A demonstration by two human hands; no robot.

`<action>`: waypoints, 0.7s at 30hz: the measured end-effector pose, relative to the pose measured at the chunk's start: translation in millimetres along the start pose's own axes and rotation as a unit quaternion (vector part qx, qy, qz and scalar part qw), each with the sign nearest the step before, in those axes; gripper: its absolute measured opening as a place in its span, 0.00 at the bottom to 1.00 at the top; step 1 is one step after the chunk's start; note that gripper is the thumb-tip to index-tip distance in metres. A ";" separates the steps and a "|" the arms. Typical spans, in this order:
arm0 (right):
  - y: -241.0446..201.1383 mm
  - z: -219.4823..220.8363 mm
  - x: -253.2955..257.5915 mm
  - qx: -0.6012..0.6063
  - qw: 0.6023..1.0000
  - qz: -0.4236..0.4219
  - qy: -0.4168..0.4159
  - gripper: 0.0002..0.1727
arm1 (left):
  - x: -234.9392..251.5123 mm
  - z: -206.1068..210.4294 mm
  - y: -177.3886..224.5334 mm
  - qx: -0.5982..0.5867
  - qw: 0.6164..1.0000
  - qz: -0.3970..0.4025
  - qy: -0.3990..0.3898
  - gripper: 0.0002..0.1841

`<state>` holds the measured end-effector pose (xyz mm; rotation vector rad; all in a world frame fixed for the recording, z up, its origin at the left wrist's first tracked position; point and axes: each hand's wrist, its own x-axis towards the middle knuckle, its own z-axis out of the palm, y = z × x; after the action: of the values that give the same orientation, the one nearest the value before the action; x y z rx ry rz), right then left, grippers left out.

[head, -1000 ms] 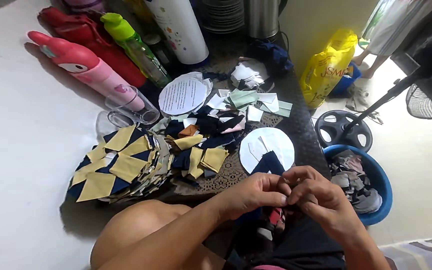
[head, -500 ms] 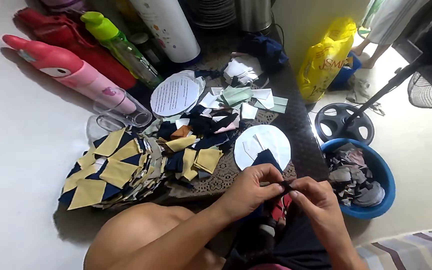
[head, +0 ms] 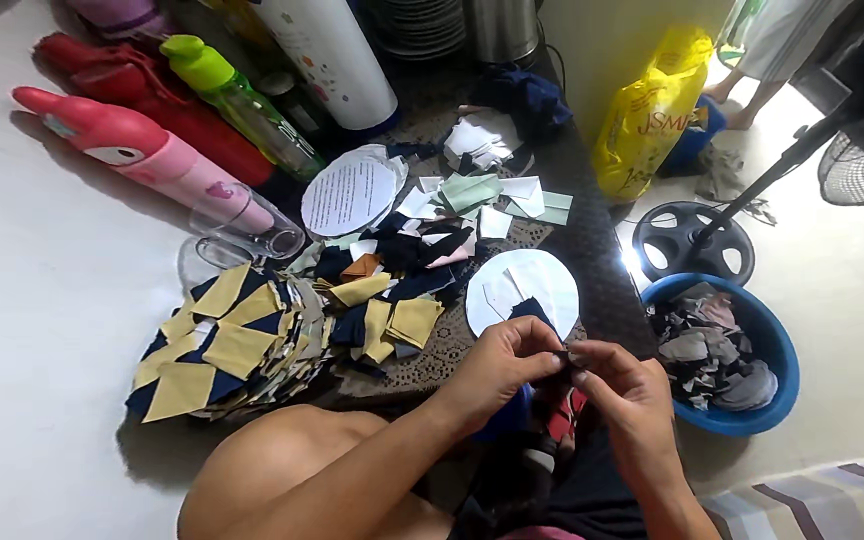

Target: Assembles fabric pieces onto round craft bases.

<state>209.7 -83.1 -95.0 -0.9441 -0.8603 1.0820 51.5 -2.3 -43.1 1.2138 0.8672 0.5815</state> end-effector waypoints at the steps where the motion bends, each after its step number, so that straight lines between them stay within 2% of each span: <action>1: -0.8 1.3 0.4 -0.002 1.000 0.002 0.007 0.11 | -0.1 1.5 0.0 -0.015 1.000 0.007 0.006 0.04; 7: 2.4 6.4 0.3 -0.023 0.999 -0.006 0.036 0.03 | 0.8 8.1 0.0 -0.055 0.997 0.024 0.042 0.06; 14: 12.6 8.4 2.2 -0.204 0.975 -0.035 0.082 0.08 | 14.5 10.9 -1.9 0.016 0.995 0.036 0.093 0.03; 17: 20.2 5.3 8.4 -0.317 0.941 -0.063 0.100 0.10 | 31.2 11.5 -4.0 0.065 0.993 0.038 0.090 0.03; 21: 31.5 -3.7 19.3 -0.470 0.864 -0.132 0.122 0.12 | 61.7 4.0 -9.9 0.273 0.957 0.087 0.053 0.05</action>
<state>207.7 -59.3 -123.4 -1.6623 -1.2851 0.2327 88.9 41.3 -68.0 1.7866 1.0581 0.5686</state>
